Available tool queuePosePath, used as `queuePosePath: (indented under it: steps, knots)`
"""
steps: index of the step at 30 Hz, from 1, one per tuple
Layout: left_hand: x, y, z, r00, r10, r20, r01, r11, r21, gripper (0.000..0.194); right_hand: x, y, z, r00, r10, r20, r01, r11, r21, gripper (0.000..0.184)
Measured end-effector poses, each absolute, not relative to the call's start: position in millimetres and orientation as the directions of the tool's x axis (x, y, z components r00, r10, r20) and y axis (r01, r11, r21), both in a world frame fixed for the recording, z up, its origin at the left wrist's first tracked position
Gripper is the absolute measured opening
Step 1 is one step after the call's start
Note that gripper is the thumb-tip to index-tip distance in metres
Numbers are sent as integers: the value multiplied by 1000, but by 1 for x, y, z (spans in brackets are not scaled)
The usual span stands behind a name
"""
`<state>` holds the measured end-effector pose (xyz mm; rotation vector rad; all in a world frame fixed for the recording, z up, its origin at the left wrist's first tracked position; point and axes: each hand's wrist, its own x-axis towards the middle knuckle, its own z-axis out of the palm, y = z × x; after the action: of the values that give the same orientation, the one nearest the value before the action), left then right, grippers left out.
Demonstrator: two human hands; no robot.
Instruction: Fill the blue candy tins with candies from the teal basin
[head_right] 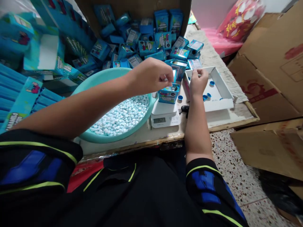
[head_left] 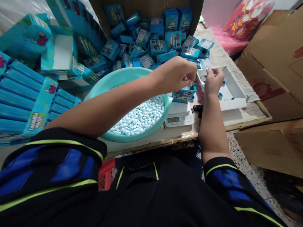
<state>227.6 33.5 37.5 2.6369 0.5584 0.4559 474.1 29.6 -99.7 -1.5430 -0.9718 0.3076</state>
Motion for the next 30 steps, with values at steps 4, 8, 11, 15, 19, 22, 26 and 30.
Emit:
queuePosePath:
  steps: [4,8,11,15,19,22,26,30]
  knots:
    - [248,37,23,913,317,258,217,-911,350,18,467,27,-92,683,669,294,337,69,-939,20]
    - [249,41,9,903,300,307,211,-933,292,20,464,27,-87,690,673,267,293,77,-953,15]
    - [247,43,8,905,299,301,214,-934,285,20,462,28,-87,697,671,254,268,85,-960,9]
    - [232,34,24,891,319,324,239,-935,263,26,461,29,-91,725,649,229,200,120,-972,13]
    - [189,27,40,768,578,275,534,-815,223,29,464,34,-98,737,642,213,197,98,-975,14]
    - [154,37,31,590,799,115,767,-600,227,34,466,38,-104,710,667,227,227,88,-970,10]
    - [129,59,1,620,736,-274,785,-576,228,43,464,42,-113,658,697,284,310,93,-946,5]
    - [128,68,-10,662,627,-411,737,-643,206,56,460,43,-115,628,702,336,399,80,-914,3]
